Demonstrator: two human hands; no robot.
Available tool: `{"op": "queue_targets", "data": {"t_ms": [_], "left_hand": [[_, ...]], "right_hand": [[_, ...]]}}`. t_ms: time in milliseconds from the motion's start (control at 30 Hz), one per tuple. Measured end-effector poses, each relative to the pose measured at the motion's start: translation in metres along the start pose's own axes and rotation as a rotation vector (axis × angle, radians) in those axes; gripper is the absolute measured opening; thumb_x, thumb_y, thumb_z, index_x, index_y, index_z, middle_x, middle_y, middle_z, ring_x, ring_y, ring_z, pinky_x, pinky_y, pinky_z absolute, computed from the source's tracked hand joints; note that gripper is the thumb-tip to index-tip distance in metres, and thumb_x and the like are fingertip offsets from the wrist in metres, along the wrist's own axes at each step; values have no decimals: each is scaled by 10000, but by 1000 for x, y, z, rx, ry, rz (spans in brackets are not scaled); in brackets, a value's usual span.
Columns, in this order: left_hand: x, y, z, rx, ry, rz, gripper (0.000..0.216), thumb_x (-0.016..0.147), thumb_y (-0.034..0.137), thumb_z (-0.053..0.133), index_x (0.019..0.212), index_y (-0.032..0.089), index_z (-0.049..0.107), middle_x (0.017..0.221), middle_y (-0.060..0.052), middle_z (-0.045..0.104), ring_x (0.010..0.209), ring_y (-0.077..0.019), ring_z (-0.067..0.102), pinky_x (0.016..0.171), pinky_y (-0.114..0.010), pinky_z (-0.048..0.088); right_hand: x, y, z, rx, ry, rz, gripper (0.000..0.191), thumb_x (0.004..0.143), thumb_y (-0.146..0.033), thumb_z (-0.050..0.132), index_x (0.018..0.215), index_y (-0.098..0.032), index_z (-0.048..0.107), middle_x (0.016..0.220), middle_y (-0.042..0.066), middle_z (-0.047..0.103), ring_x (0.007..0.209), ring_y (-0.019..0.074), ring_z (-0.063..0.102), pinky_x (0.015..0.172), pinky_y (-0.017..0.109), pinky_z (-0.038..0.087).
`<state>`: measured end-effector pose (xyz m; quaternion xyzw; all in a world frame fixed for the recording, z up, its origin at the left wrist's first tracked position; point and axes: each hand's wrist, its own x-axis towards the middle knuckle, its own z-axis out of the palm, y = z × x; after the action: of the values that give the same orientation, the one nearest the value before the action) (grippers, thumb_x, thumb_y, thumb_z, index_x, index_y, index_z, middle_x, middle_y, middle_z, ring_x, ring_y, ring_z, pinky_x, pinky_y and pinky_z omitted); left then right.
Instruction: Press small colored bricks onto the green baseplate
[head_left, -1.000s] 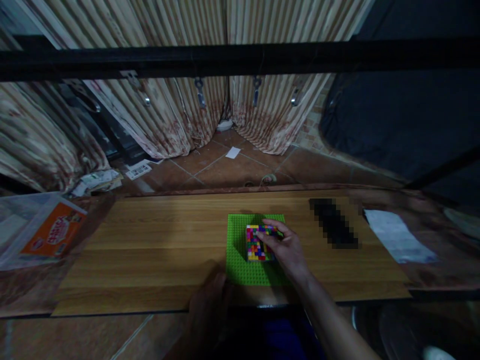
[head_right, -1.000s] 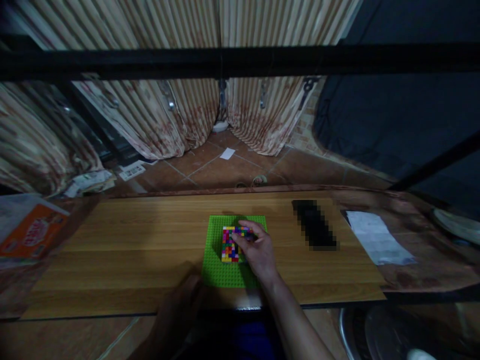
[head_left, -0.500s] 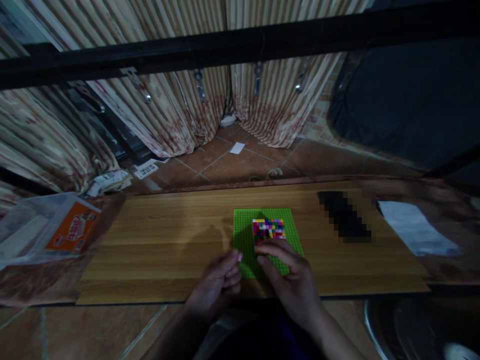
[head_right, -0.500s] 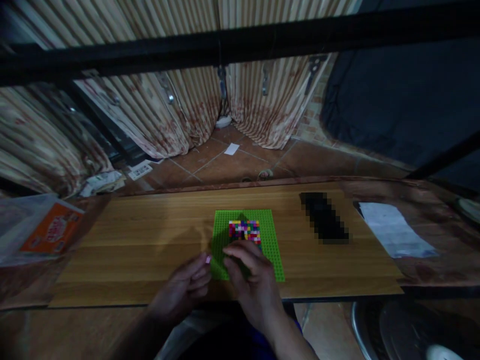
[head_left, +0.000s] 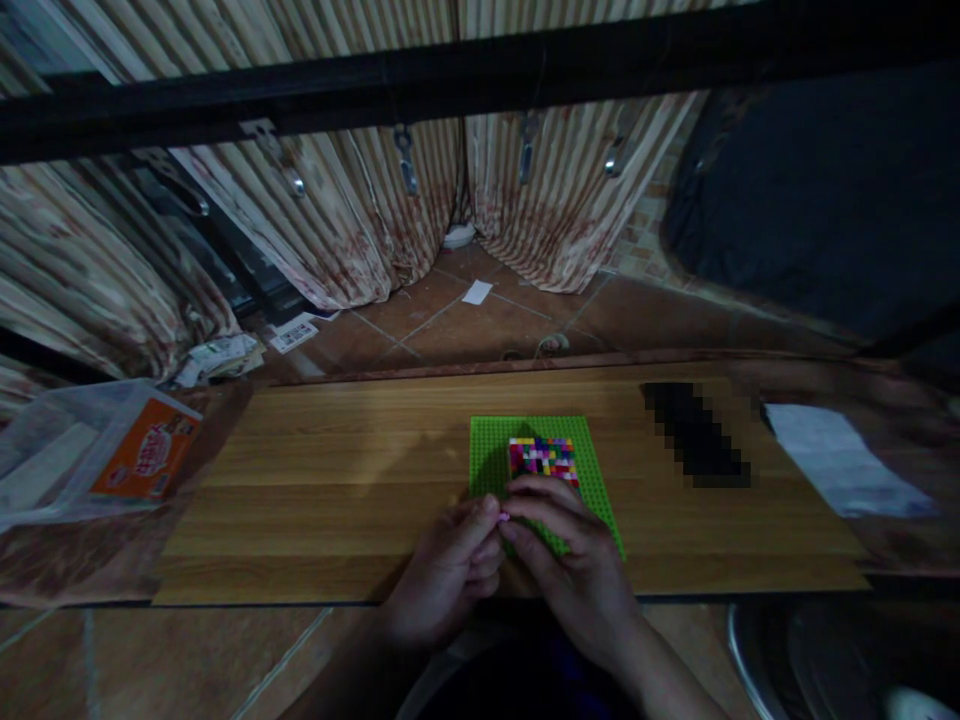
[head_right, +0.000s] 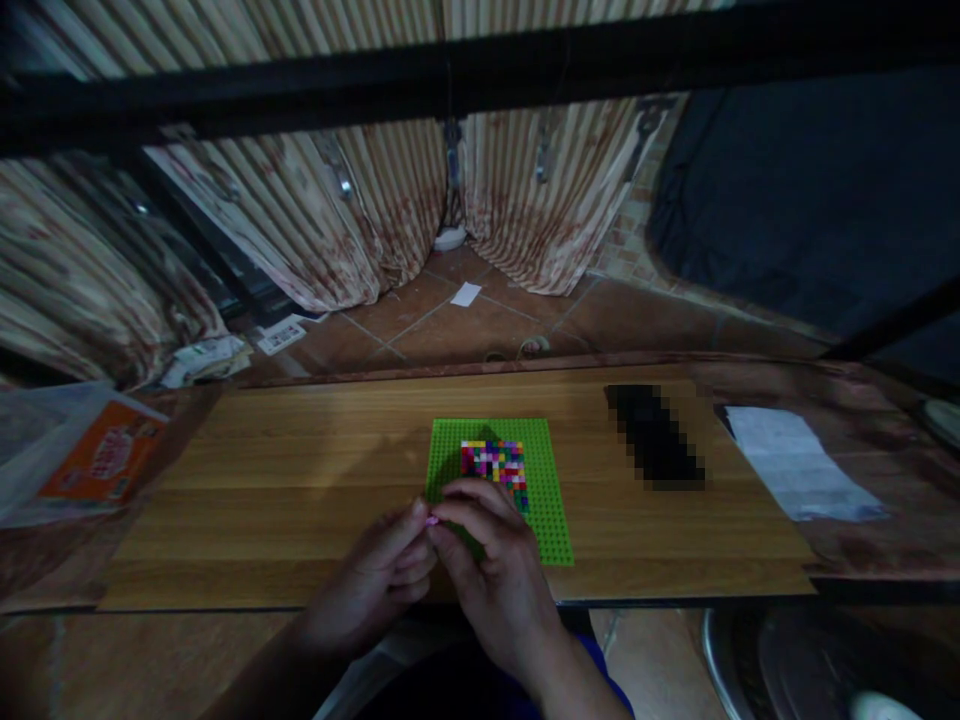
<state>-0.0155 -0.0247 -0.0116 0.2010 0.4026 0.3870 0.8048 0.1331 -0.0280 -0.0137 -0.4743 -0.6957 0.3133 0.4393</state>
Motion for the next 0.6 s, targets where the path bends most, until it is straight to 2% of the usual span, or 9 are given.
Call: {"op": "queue_targets", "data": {"t_ms": [133,333,433,500,600], "left_hand": [[4,-3,-1,150,86,107,424,765,534,713,700,185,481,477,123,288,413,-18,162,405,-170,136],[15,-4,0,141,87,76,469,713,574,734,674,189,469,463,129,281,395,-12,156,396,-176,130],[23,-5,-3,110,113,59,440,717,567,731,723,168,545,476,119,327,389,-10,178,390,-168,122],[27,-4,-6,51,194,76,401,724,518,740,803,145,616,523,93,420,405,-10,257,397,-151,172],[32,0,-13,-112,367,75,246,749,327,744,862,122,666,663,18,583,531,-41,473,487,-145,360]], "right_hand": [[-2,4,1,-119,41,-69,153,916,-209,601,1021,-285,682,1089,36,657,1025,196,617,854,376,542],[0,12,1,-104,58,-59,160,927,-203,588,1026,-288,681,1063,26,659,986,172,623,829,341,547],[10,22,-5,-169,108,-73,141,922,-234,604,1011,-290,698,1062,35,660,995,187,614,850,372,538],[20,30,-11,-264,156,-83,126,908,-257,624,990,-281,717,1072,50,659,1006,207,600,865,400,527],[35,44,-16,-386,172,-87,113,892,-272,636,910,-266,748,1094,73,653,1032,239,573,863,425,516]]}}
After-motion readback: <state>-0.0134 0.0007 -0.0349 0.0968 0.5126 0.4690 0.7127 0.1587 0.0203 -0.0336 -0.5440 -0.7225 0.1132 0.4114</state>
